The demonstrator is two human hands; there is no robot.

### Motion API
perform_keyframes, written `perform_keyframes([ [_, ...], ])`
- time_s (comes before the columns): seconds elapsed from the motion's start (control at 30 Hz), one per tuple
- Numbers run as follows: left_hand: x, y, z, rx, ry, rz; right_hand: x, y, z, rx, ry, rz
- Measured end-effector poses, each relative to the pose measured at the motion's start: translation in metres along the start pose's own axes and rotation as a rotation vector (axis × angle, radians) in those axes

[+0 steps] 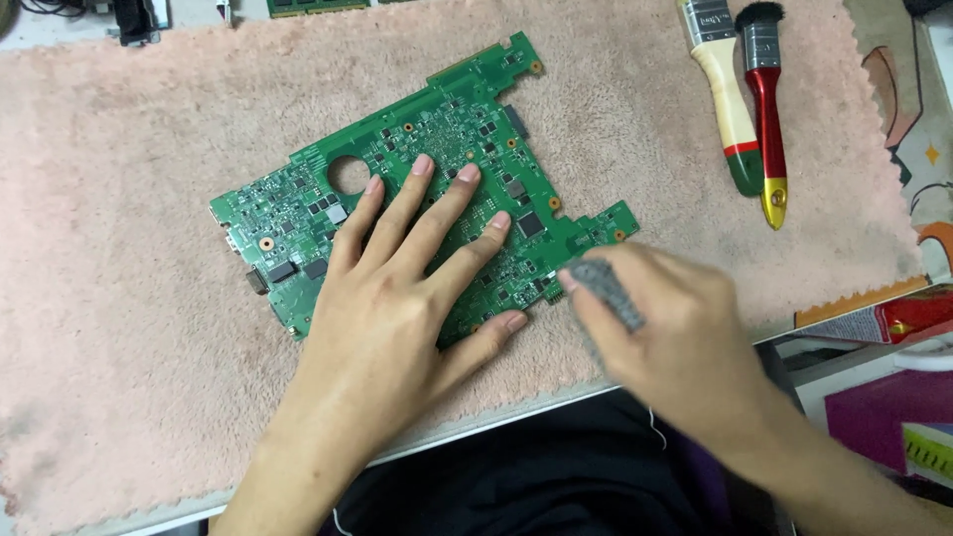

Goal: The person cleans a green circuit board using a grey cloth. They wipe the surface of the board, flip it over to clean the other side, and then hold it up to inspect the cleaned surface.

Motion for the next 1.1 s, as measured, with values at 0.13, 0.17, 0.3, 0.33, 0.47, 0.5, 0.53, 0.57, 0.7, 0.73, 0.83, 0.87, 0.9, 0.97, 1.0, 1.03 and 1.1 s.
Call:
perform_keyframes([
  [0.13, -0.001, 0.0, -0.002, 0.002, -0.009, 0.001, 0.007, 0.006, -0.009, -0.011, -0.062, -0.036],
  [0.17, -0.001, 0.0, -0.001, -0.002, -0.004, 0.0, 0.006, 0.01, -0.006, 0.023, -0.036, -0.039],
  [0.3, -0.001, 0.0, 0.0, -0.014, 0.003, 0.002, 0.008, -0.001, -0.008, -0.006, -0.016, -0.092],
  [0.33, -0.002, 0.0, -0.001, -0.007, -0.002, 0.008, 0.007, 0.002, -0.005, -0.015, -0.002, -0.091],
  [0.47, -0.001, -0.002, -0.002, 0.002, 0.008, 0.003, 0.012, -0.002, -0.006, 0.024, 0.043, -0.08],
  [0.5, -0.001, -0.002, -0.002, -0.005, 0.018, -0.002, 0.011, 0.005, -0.003, 0.028, 0.05, -0.071],
  [0.53, -0.001, -0.002, -0.003, -0.003, 0.018, -0.001, 0.01, 0.016, -0.002, 0.037, 0.036, -0.103],
  [0.57, -0.001, -0.003, -0.002, -0.004, 0.02, 0.001, 0.008, 0.026, -0.001, 0.044, 0.022, -0.134],
  [0.7, 0.002, 0.001, 0.009, 0.016, 0.042, 0.007, -0.005, 0.068, 0.039, 0.045, 0.091, -0.277],
  [0.73, 0.004, -0.002, 0.027, 0.023, 0.161, 0.052, -0.004, 0.089, 0.038, 0.018, 0.005, -0.518],
  [0.83, 0.032, -0.021, 0.075, -0.043, 0.415, 0.275, -0.002, 0.115, 0.029, -0.062, -0.175, -0.81],
  [0.87, 0.051, -0.035, 0.095, -0.092, 0.538, 0.455, 0.001, 0.122, 0.02, -0.1, -0.277, -0.884],
  [0.9, 0.062, -0.035, 0.103, -0.111, 0.553, 0.454, 0.0, 0.124, 0.016, -0.109, -0.271, -0.862],
  [0.97, 0.099, -0.068, 0.102, 0.051, 0.535, 0.803, 0.004, 0.133, 0.004, -0.241, -0.26, -0.872],
  [1.0, 0.094, -0.064, 0.107, 0.042, 0.551, 0.796, 0.001, 0.133, 0.003, -0.244, -0.251, -0.856],
  [1.03, 0.098, -0.073, 0.093, 0.19, 0.45, 0.968, 0.001, 0.132, -0.003, -0.339, -0.268, -0.85],
  [1.1, 0.102, -0.075, 0.08, 0.338, 0.359, 1.13, -0.004, 0.123, -0.005, -0.433, -0.282, -0.826],
])
Point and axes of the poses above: each hand's wrist, its own x-axis away from the middle knuckle, its own z-axis out of the back of the hand, y = z × x, the point moved 10 cm from there along -x, towards the middle knuckle, and after that the axes turned 10 degrees about x, right-handed, at the moved point
